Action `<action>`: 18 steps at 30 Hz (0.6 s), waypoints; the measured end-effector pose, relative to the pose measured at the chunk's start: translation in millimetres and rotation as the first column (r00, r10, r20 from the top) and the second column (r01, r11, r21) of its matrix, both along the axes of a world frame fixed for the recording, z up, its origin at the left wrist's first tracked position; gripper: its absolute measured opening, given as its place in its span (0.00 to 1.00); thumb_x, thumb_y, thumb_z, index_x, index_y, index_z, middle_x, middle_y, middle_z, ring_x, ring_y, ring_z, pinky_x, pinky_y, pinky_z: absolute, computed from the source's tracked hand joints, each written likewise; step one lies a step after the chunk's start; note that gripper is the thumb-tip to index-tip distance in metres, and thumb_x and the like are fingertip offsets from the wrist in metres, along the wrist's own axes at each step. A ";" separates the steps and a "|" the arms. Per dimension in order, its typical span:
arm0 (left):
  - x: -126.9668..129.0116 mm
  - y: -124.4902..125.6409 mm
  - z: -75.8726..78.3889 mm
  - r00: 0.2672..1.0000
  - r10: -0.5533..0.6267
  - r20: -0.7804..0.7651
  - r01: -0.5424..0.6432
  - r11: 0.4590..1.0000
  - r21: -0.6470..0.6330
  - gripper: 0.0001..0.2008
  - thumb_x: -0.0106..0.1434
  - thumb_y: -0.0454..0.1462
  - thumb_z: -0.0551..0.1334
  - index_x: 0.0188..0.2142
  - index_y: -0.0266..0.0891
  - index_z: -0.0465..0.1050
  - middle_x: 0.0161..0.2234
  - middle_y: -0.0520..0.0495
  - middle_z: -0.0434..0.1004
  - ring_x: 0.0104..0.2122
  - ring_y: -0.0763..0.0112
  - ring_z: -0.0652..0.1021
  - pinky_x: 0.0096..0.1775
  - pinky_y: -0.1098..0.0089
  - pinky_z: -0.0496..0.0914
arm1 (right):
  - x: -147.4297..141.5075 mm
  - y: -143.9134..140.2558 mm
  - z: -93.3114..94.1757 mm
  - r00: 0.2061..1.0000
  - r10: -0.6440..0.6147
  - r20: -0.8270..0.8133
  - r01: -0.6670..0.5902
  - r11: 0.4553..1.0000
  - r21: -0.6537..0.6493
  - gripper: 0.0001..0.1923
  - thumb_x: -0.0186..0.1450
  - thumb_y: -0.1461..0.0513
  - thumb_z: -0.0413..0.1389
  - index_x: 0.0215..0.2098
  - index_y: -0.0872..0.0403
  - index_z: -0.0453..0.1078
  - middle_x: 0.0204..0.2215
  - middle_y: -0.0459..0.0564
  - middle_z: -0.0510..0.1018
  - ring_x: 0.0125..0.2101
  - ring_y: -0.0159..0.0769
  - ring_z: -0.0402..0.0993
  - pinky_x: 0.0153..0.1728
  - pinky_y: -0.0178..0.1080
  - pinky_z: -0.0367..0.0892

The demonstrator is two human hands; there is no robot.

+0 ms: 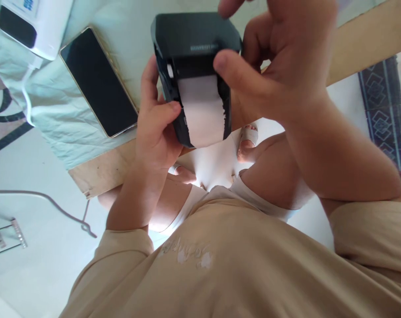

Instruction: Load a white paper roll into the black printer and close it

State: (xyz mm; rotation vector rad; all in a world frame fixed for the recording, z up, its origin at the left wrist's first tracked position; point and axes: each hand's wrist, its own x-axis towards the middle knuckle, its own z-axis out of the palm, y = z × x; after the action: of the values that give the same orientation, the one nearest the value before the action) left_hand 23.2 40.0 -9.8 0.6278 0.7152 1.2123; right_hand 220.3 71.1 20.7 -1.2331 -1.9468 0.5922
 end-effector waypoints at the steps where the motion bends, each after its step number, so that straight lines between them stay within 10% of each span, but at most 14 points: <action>1: -0.9 0.7 -3.0 1.000 -0.003 -0.031 0.004 1.000 0.022 0.22 0.59 0.34 0.67 0.52 0.49 0.70 0.44 0.54 0.83 0.50 0.64 0.79 0.53 0.64 0.75 | -3.2 -0.5 1.0 0.997 -0.066 -0.036 0.065 0.998 -0.010 0.23 0.71 0.43 0.53 0.48 0.52 0.73 0.33 0.46 0.71 0.25 0.25 0.62 0.34 0.35 0.69; 5: -2.1 3.3 -13.2 0.999 -0.004 -0.032 0.007 0.996 0.094 0.23 0.58 0.37 0.69 0.54 0.47 0.74 0.46 0.53 0.83 0.54 0.62 0.78 0.53 0.64 0.76 | -13.1 -0.6 7.9 0.977 -0.205 -0.057 0.202 0.978 -0.054 0.19 0.75 0.49 0.44 0.38 0.50 0.70 0.37 0.47 0.73 0.38 0.31 0.75 0.40 0.34 0.72; 12: -1.5 1.8 -13.2 0.996 -0.007 -0.094 0.014 0.997 0.074 0.24 0.56 0.39 0.70 0.54 0.50 0.76 0.48 0.53 0.83 0.55 0.62 0.79 0.48 0.67 0.75 | -21.0 6.4 14.8 0.875 0.042 0.483 -0.003 0.997 -0.081 0.16 0.64 0.62 0.54 0.49 0.50 0.74 0.44 0.46 0.82 0.43 0.42 0.78 0.45 0.43 0.69; 18: -4.4 -1.3 -8.0 0.984 -0.044 -0.170 0.048 0.999 0.022 0.25 0.59 0.40 0.69 0.56 0.51 0.74 0.52 0.54 0.82 0.57 0.61 0.80 0.54 0.66 0.75 | -23.9 4.5 26.9 0.785 0.116 0.609 0.018 0.978 -0.210 0.15 0.67 0.57 0.53 0.49 0.47 0.77 0.45 0.52 0.81 0.48 0.53 0.77 0.44 0.48 0.67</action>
State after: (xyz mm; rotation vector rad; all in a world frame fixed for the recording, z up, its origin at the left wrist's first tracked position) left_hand 18.8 38.7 -17.8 0.7718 0.8244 1.1359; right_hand 196.3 75.6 47.5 -1.6662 -2.5152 0.4503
